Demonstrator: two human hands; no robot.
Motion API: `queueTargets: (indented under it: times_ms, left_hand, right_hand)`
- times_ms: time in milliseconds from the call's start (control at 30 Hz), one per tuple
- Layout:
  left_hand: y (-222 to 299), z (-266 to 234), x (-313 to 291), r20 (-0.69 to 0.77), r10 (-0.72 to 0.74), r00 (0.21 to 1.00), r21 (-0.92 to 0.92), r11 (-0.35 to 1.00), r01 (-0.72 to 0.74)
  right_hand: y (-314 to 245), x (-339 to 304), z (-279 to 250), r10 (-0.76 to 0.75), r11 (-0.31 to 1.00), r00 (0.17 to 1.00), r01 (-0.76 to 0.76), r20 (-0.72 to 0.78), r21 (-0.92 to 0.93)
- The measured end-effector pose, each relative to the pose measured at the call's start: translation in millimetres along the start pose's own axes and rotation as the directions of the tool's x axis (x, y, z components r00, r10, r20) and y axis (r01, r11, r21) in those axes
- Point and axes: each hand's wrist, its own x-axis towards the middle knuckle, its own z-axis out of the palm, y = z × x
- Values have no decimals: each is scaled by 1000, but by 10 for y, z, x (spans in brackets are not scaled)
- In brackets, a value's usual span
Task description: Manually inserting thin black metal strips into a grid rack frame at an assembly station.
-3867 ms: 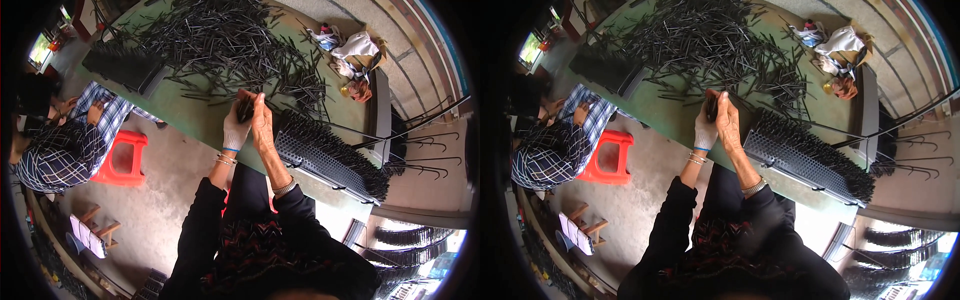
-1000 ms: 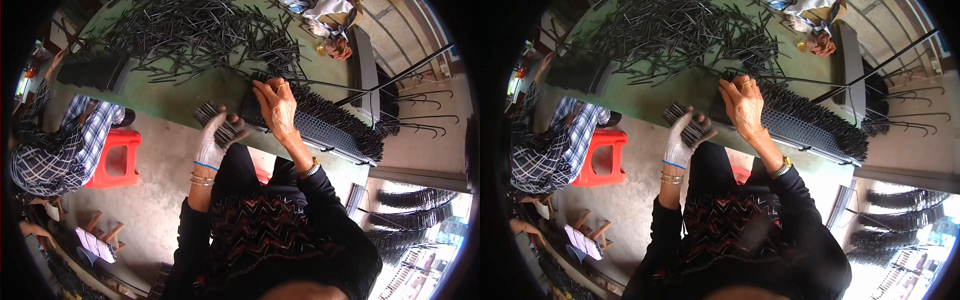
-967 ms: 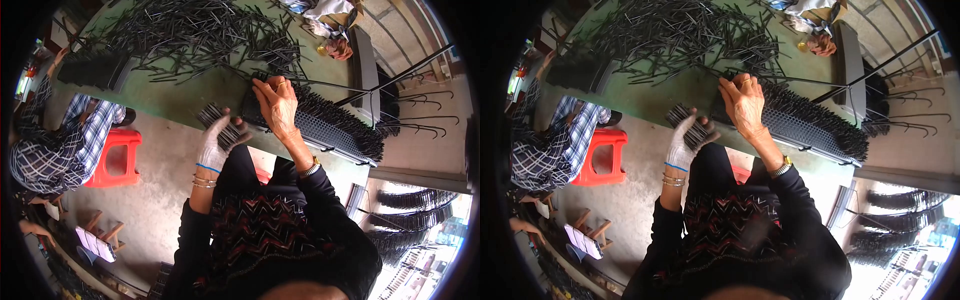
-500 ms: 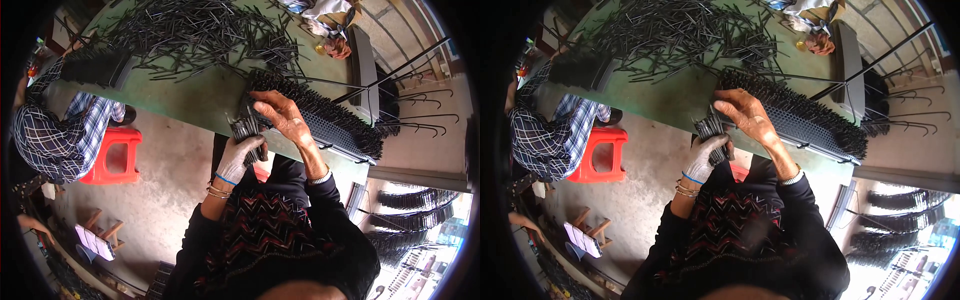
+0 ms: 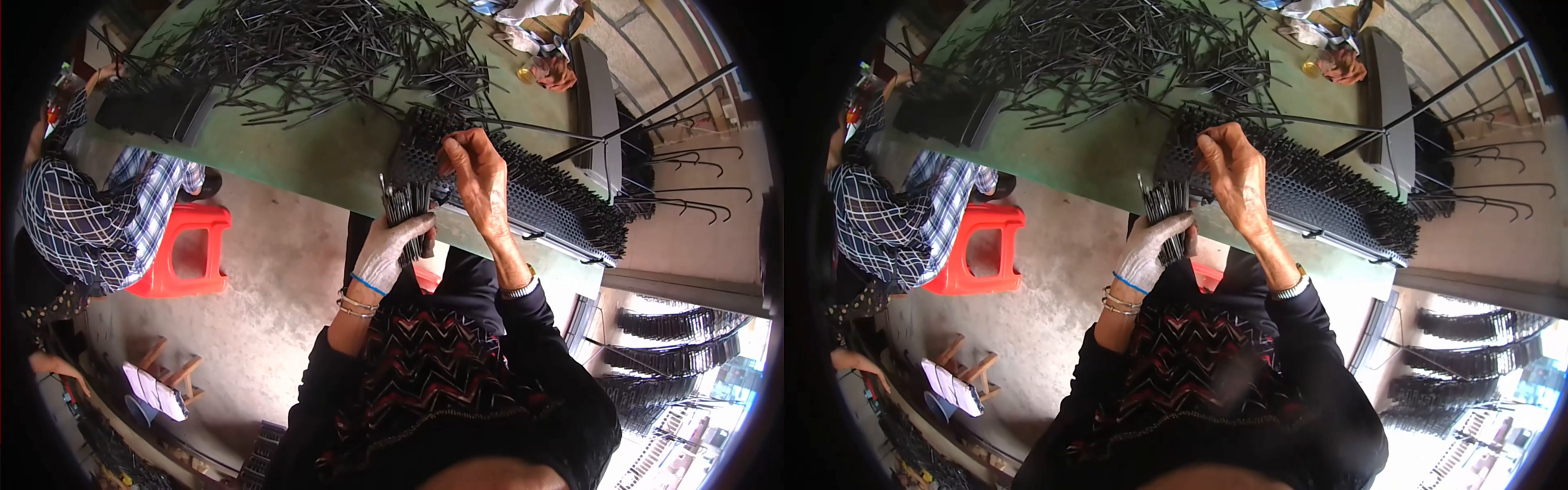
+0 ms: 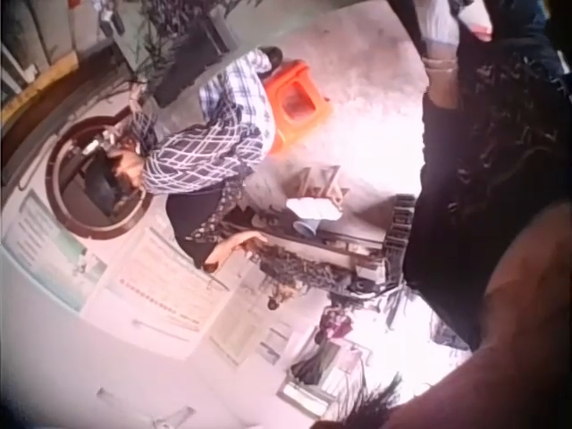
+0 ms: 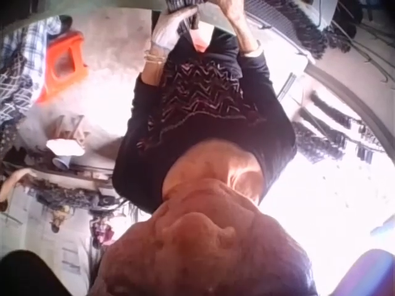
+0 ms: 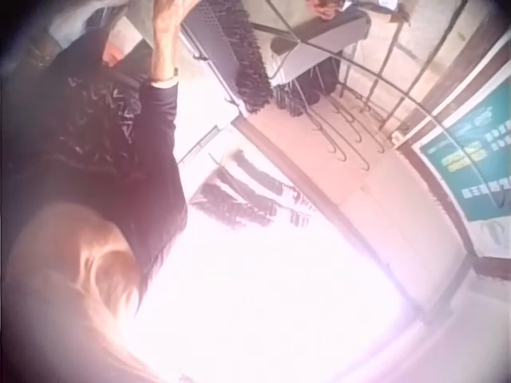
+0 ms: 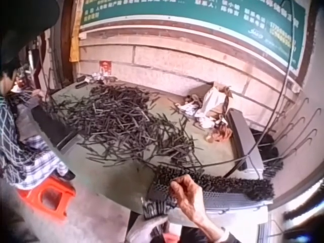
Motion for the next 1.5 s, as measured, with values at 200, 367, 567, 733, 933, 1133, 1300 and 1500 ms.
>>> queueTargets:
  times_ms: [200,367,567,733,933,1133,1300,1500]
  left_hand:
    - [51,-111,95,-68,-63,996,-8,998,63]
    - [16,-110,100,-82,-81,993,-130,989,70]
    - [-48,-155,90,-95,-91,991,-133,988,78]
    - [-110,-161,62,-105,-34,994,-169,986,16]
    - [-103,-108,-7,-101,-11,995,-219,976,-11]
    - [-103,-99,10,-106,-10,994,-279,960,-20]
    - [-113,-108,23,-76,28,997,-259,965,-47]
    - [-72,26,-51,-18,95,995,-128,987,-97]
  right_hand:
    - [158,123,1,-22,988,993,39,-113,148]
    - [213,185,95,-94,995,977,97,-189,6]
    - [219,252,175,-226,962,955,186,-193,-202]
    - [274,274,166,-314,911,936,249,-159,-329]
    - [297,256,173,-426,802,902,340,-72,-491]
    - [209,252,244,-587,531,807,449,70,-719]
    - [65,96,17,-285,875,958,279,45,-396]
    - [-49,-125,-172,305,945,847,-324,436,-33]
